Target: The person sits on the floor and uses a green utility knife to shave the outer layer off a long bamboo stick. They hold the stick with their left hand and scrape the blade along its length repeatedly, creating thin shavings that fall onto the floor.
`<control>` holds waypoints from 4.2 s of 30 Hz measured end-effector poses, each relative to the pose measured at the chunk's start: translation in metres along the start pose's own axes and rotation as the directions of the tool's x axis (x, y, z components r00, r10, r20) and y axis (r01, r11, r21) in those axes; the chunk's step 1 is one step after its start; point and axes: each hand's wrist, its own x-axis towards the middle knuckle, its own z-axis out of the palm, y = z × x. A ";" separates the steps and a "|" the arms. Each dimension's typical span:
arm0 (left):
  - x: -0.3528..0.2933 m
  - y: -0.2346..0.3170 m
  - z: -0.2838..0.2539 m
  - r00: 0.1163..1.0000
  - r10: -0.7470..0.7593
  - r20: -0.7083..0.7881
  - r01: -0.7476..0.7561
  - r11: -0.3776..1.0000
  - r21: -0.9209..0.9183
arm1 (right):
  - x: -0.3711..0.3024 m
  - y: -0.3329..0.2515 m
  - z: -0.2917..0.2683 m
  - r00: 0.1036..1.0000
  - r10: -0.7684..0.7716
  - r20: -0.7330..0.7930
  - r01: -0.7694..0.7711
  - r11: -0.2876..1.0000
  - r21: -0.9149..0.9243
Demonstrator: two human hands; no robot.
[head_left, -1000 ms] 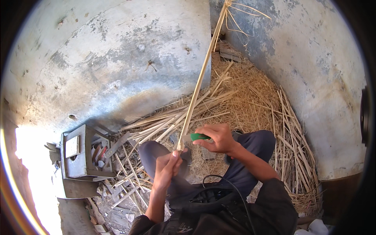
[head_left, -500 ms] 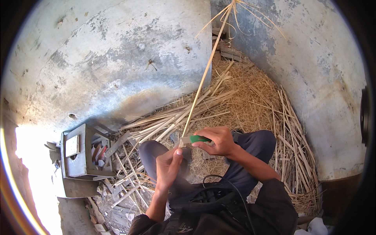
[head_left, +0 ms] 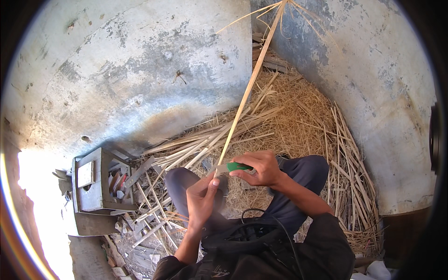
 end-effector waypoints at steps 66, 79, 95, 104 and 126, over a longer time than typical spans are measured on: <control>-0.017 -0.009 0.002 0.992 -0.012 -0.122 0.026 0.993 0.118 | 0.009 0.011 -0.007 0.992 -0.005 -0.128 -0.027 0.969 -0.247; -0.024 -0.008 -0.005 0.996 0.044 -0.076 -0.032 0.988 0.154 | 0.010 0.020 -0.011 0.984 0.008 -0.179 -0.053 0.967 -0.249; -0.039 -0.013 -0.012 0.998 -0.012 -0.066 0.025 0.978 0.207 | 0.021 0.032 -0.028 0.951 0.106 -0.291 -0.174 0.960 -0.218; -0.052 -0.014 -0.018 0.997 -0.042 -0.058 0.055 0.967 0.247 | 0.023 0.058 -0.040 0.931 0.136 -0.338 -0.225 0.944 -0.241; -0.088 -0.040 -0.053 0.973 -0.229 0.024 0.219 0.955 0.198 | 0.033 0.110 -0.089 0.736 0.458 -0.499 -0.590 0.795 -0.141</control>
